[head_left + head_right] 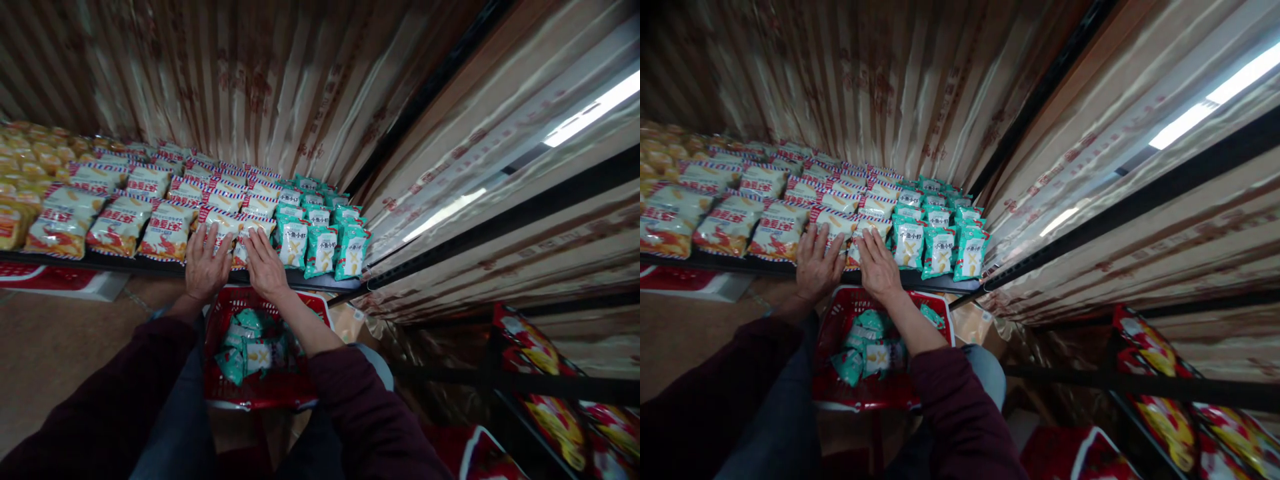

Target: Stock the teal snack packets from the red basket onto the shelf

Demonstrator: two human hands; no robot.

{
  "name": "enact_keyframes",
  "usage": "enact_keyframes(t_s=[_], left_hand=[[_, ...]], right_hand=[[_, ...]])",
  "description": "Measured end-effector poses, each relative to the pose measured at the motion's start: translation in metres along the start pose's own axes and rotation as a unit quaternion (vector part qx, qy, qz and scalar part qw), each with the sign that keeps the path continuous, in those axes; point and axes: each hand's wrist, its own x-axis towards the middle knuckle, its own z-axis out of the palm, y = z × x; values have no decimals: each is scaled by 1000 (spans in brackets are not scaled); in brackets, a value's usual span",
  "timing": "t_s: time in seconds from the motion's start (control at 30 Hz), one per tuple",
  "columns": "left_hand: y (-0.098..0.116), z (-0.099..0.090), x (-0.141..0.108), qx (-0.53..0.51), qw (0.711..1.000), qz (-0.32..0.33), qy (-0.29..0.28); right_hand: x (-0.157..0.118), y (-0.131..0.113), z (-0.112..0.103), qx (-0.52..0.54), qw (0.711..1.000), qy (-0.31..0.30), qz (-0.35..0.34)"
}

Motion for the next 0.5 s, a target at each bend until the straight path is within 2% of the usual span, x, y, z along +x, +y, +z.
enact_keyframes(t_s=[0.23,0.37,0.5], left_hand=[[-1,-6,-2,-17,1000,-21,-12],[-2,-8,-2,-29,999,-14,-28],[-3,-12,-2,-28,999,13,-21]], right_hand=[[-12,-7,-4,-2,1000,4,16],[-32,-4,-14,-5,1000,17,2],[-60,-2,-23,8,999,35,2]])
